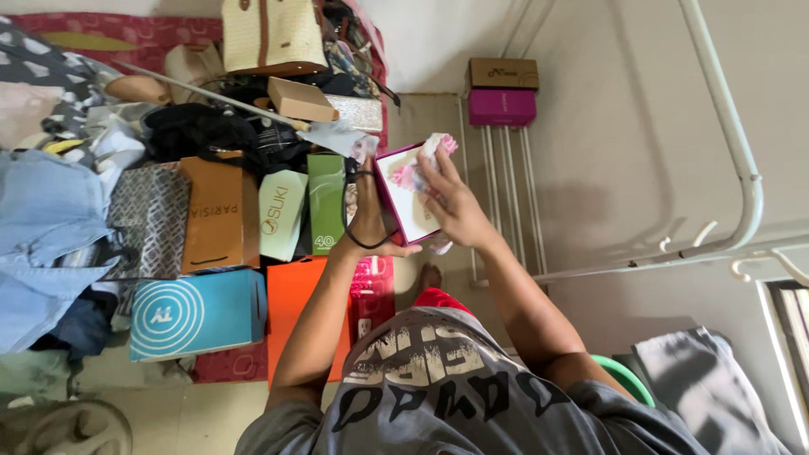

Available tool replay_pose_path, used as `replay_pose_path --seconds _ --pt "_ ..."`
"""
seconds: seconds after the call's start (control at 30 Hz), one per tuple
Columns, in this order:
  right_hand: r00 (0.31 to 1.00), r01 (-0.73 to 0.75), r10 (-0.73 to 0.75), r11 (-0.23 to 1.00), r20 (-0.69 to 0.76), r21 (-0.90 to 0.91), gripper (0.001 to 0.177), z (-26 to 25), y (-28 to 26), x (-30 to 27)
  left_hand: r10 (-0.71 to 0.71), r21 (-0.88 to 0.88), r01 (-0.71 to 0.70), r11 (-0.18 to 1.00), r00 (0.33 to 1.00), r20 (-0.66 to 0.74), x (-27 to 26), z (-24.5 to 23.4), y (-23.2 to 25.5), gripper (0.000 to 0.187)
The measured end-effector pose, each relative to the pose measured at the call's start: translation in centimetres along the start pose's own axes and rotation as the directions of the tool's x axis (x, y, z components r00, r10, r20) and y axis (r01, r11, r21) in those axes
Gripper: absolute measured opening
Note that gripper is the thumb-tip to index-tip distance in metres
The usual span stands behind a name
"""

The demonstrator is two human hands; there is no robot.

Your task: The person wipes down several boxes and a paper shopping bag with a cloth, then rinses the cloth in a basin of water and continues wiping other objects.

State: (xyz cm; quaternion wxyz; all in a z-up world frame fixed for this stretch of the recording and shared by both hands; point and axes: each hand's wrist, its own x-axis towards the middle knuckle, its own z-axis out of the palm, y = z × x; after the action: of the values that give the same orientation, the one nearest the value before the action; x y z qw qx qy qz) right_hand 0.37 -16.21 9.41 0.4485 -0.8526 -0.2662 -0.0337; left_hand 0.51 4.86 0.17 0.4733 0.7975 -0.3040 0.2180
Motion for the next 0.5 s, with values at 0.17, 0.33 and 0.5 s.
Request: replay_pose_path --seconds 0.17,0.33,0.5 --pt "0.976 0.118 -0.042 0.929 0.216 -0.352 0.056 0.9 -1.9 -4.2 0.039 -0.094 -0.04 0.995 0.999 -0.016 -0.4 3.9 -2.0 0.151" --pt "0.996 0.086 -0.082 0.947 0.026 -0.31 0.056 -2.8 2.1 0.9 0.003 -0.088 -0.003 0.996 1.0 -0.007 0.7 7.2 -0.1 0.127" --pt "0.999 0.018 -0.007 0.943 0.033 -0.332 0.06 -1.9 -0.5 -5.5 0.134 -0.139 -0.152 0.979 0.983 -0.128 4.5 7.8 0.9 0.14"
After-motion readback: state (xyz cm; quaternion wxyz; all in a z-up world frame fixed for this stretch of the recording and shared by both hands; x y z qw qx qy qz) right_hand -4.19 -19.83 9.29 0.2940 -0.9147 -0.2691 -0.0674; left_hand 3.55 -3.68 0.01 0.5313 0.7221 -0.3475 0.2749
